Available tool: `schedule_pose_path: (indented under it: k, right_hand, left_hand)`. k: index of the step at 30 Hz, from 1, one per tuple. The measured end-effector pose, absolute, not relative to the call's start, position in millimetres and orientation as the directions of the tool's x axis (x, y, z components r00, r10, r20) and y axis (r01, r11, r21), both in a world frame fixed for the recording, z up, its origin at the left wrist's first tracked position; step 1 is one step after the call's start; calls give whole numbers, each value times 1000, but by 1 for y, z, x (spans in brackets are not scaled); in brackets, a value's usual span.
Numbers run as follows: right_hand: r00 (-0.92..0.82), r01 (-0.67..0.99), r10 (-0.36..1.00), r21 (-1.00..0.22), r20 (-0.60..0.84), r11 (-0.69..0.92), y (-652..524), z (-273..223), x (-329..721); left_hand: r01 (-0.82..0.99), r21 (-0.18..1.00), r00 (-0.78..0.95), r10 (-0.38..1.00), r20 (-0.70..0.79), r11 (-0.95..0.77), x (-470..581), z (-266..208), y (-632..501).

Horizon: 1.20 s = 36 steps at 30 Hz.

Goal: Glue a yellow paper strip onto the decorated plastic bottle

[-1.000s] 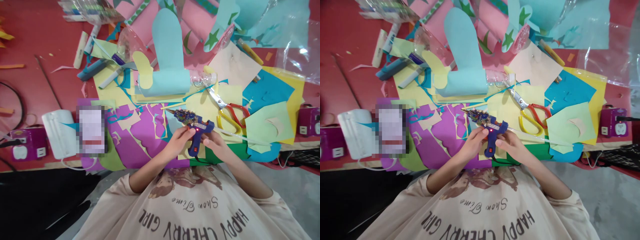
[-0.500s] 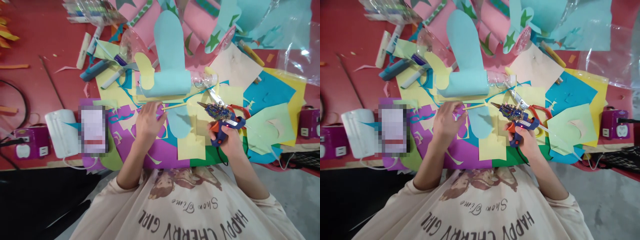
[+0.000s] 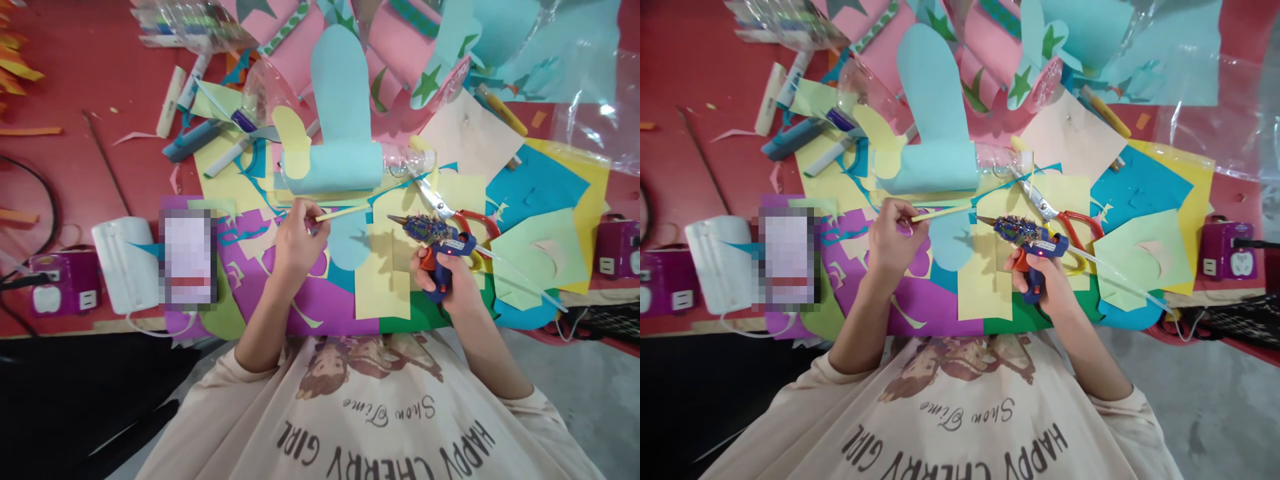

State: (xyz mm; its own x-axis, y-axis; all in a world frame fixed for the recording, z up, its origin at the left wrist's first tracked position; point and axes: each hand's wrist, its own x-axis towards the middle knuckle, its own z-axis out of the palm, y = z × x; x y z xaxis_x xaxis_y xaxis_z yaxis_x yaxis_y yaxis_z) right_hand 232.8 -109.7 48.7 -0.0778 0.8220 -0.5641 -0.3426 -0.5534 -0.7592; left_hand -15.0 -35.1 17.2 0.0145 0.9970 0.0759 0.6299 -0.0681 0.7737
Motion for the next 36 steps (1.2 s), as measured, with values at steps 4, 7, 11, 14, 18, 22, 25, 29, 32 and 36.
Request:
schedule_pose_path:
  k: [4, 7, 11, 14, 18, 22, 25, 29, 32, 36]
  right_hand:
    - [-144, -387, 806, -717, -574, -580, -108, 52, 231]
    - [-157, -400, 791, -694, -591, -598, -108, 54, 228]
    - [-175, -370, 776, -690, -606, -622, -110, 57, 225]
    - [-197, -341, 777, -701, -599, -627, -112, 59, 223]
    - [-222, -355, 780, -697, -585, -623, -112, 60, 219]
    - [-248, -422, 771, -651, -587, -631, -111, 59, 218]
    - [-235, -455, 773, -637, -589, -623, -110, 59, 223]
    - [-170, -437, 807, -691, -566, -576, -110, 60, 230]
    - [-109, -379, 834, -753, -540, -537, -111, 63, 232]
    - [18, -332, 876, -829, -482, -450, -113, 67, 230]
  left_hand:
    - [759, 631, 128, 987, 94, -159, -11, 22, -35]
    - [838, 468, 192, 954, 232, -282, -6, 29, -37]
    - [798, 488, 205, 921, 330, -353, 5, 38, -41]
    - [659, 621, 284, 905, 317, -424, 15, 41, -43]
    - [528, 771, 244, 934, 262, -355, 23, 41, -42]
    - [407, 866, 204, 953, 226, -292, 23, 40, -39]
    - [259, 932, 181, 961, 211, -254, 19, 40, -39]
    - [-64, 998, 22, 1000, 22, -21, 5, 38, -39]
    - [-175, 974, -65, 986, -155, 142, -13, 33, -38]
    - [228, 974, -270, 961, 57, 7, -40, 23, -40]
